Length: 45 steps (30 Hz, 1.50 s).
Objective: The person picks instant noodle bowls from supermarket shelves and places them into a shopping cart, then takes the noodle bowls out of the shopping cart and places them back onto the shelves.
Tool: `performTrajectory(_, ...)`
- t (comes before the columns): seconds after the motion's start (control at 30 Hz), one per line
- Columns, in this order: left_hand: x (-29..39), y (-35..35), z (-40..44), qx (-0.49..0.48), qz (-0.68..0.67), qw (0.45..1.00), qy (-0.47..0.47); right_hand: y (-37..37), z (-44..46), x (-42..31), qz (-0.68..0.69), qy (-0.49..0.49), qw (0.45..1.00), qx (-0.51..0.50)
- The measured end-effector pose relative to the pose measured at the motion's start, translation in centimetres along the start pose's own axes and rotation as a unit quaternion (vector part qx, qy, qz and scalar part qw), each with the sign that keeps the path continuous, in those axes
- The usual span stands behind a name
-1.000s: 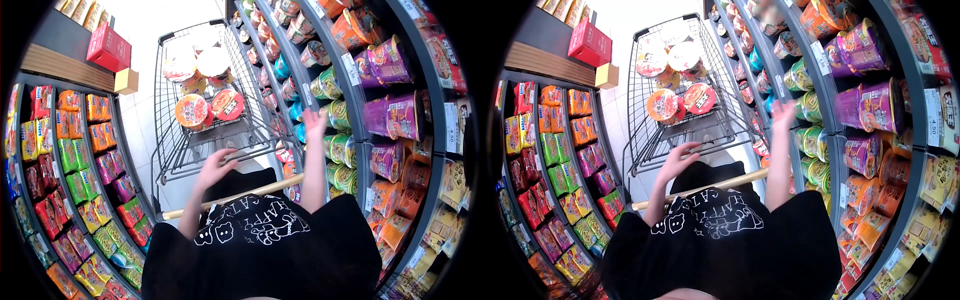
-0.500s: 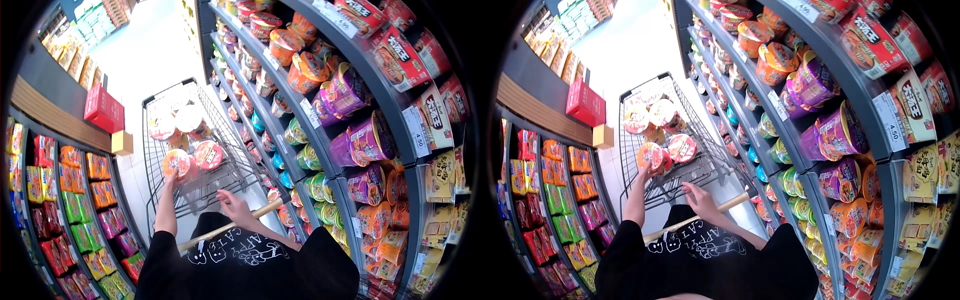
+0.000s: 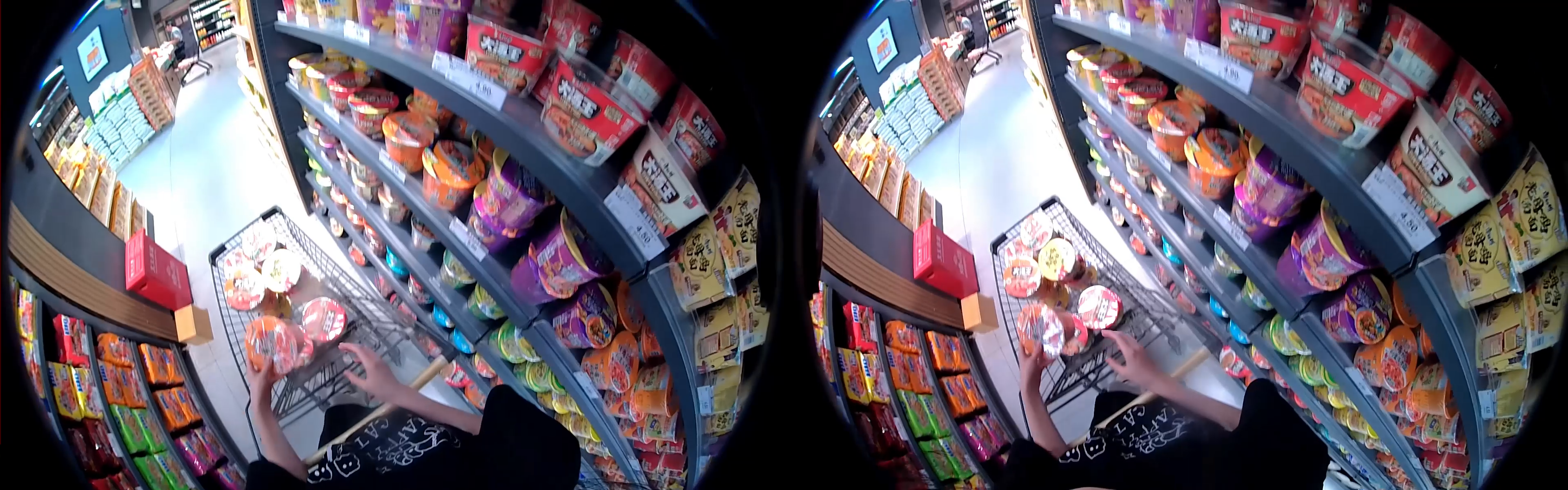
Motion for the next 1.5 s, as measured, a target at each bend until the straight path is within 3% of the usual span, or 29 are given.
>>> performTrajectory(0.13, 3.1, 2.8, -4.9, -0.106, -0.008, 0.994, -0.021, 1.4, 2.6, -0.3, -0.147, -0.115, 0.982, -0.021)
performTrajectory(0.17, 2.2, 2.2, -4.9, -0.1, 0.026, 0.994, -0.038, 2.0, 3.1, 0.1, -0.163, -0.115, 0.979, -0.045)
performTrajectory(0.2, 1.4, 2.5, -4.6, -0.113, 0.001, 0.994, 0.003, 2.4, 3.7, 0.2, -0.158, -0.132, 0.978, -0.028)
performTrajectory(0.23, 1.3, 2.4, -4.2, -0.126, 0.06, 0.99, 0.024, 2.5, 4.3, 0.2, -0.17, -0.134, 0.975, -0.05)
performTrajectory(0.3, 3.4, 3.7, -4.2, -0.126, 0.013, 0.992, -0.015, 3.9, 5.3, 1.4, -0.202, -0.144, 0.965, -0.088)
performTrajectory(0.4, 4.1, 3.3, -2.7, -0.103, 0.048, 0.992, -0.063, 5.2, 7.0, 2.5, -0.166, -0.138, 0.972, -0.092)
performTrajectory(0.53, 4.4, 4.0, -0.1, -0.105, 0.074, 0.992, 0.019, 5.6, 9.3, 1.5, -0.132, -0.142, 0.979, -0.062)
performTrajectory(0.6, 5.3, 4.4, 0.9, -0.09, 0.062, 0.994, 0.024, 5.6, 10.5, 0.8, -0.107, -0.081, 0.99, -0.054)
performTrajectory(0.73, 5.7, 3.2, 4.1, -0.05, 0.03, 0.998, 0.01, 6.9, 13.5, 0.6, -0.09, -0.054, 0.993, -0.059)
performTrajectory(0.8, 5.7, 2.5, 6.3, -0.07, -0.011, 0.997, 0.025, 7.8, 15.5, 0.5, -0.092, -0.058, 0.993, -0.055)
performTrajectory(0.87, 5.7, 1.8, 8.1, -0.102, 0.038, 0.992, 0.059, 8.4, 17.4, 0.1, -0.083, -0.01, 0.995, -0.059)
performTrajectory(0.93, 8.3, 3.1, 8.1, -0.091, 0.034, 0.995, -0.016, 9.2, 19.3, 0.2, -0.015, 0.018, 0.998, -0.052)
performTrajectory(1.0, 10.1, 3.7, 9.2, -0.106, -0.004, 0.994, 0.04, 10.7, 21.2, 1.2, 0.004, 0.03, 0.999, -0.04)
performTrajectory(1.1, 10.6, 2.3, 12.0, -0.118, -0.002, 0.992, 0.031, 11.9, 23.4, 0.7, -0.026, 0.016, 0.999, -0.014)
performTrajectory(1.23, 11.9, 1.3, 14.2, -0.107, 0.007, 0.994, -0.034, 13.4, 24.9, 1.4, 0.008, 0.104, 0.993, -0.055)
performTrajectory(1.33, 13.5, 1.2, 15.8, -0.154, -0.036, 0.987, 0.009, 14.6, 25.4, 2.6, -0.051, 0.07, 0.995, -0.055)
performTrajectory(1.4, 14.3, 0.8, 16.7, -0.161, -0.022, 0.986, 0.03, 15.5, 25.3, 3.8, -0.004, 0.146, 0.986, -0.076)
performTrajectory(1.5, 15.4, 0.1, 17.5, -0.168, 0.006, 0.985, 0.044, 16.4, 26.2, 3.0, -0.015, 0.14, 0.984, -0.112)
Point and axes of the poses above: each hand's wrist, its own z-axis towards the middle knuckle, its own y-axis out of the palm, x = y × z, the point moved 2 cm from there along z, towards the middle knuckle, and after that the axes turned 6 degrees about -z, right-handed, at the moved point
